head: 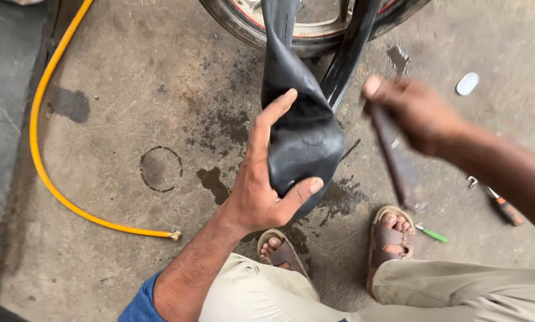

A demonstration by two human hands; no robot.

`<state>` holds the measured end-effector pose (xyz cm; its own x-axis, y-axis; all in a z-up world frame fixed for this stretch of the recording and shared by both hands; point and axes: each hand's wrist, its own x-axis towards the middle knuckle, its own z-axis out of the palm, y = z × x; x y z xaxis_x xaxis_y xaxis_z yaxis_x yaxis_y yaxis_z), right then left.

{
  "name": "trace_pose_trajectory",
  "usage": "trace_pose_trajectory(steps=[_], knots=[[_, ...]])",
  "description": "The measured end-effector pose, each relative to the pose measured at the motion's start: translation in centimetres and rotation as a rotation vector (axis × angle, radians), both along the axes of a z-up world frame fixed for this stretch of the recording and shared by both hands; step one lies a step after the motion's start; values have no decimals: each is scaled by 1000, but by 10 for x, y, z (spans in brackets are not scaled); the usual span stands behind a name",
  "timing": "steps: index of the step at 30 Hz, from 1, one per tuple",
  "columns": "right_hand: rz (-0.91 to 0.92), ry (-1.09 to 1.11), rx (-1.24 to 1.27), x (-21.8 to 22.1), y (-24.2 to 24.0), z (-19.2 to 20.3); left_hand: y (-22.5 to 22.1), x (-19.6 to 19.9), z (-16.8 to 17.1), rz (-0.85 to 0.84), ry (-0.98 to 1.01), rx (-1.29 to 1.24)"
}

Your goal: Roughening the surface of a puncture on a tire inner tube using a metal scraper tool.

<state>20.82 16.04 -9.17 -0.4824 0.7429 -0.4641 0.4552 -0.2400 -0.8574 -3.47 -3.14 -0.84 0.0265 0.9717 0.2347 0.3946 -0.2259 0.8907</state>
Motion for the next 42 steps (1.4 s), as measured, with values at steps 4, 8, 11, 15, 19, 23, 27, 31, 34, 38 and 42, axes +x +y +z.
trace_pose_trajectory(steps=[4, 8, 11, 15, 19, 23, 27, 31, 34, 38, 42], knots=[[-22, 55, -505, -7, -35, -26, -5, -1, -7, -54, 45, -3], [17, -4, -593, -4, -30, -23, -3, -1, -4, -47, 188, 51], [-167, 53, -603, -14, -22, 17, -4, -3, -6, -83, 235, 60], [-6, 263, -580, -22, -29, 30, -3, -2, 4, -112, 288, 2], [-59, 321, -533, -44, -44, 61, -2, 0, 3, -123, 340, -67], [48, 405, -77, -48, -55, 53, -7, 4, -20, 8, -158, -137], [-26, 386, -27, -48, -62, 55, 1, 5, -10, -6, -350, -223], [36, 403, 91, -44, -61, 52, 11, 6, -14, 13, -743, -439], [57, 443, 118, -41, -60, 47, 14, 8, -11, 65, -290, -226], [42, 481, -74, -40, -60, 39, 21, 8, 4, -24, 113, 103], [22, 449, -194, -38, -57, 38, 22, 9, 7, -62, 143, 56]])
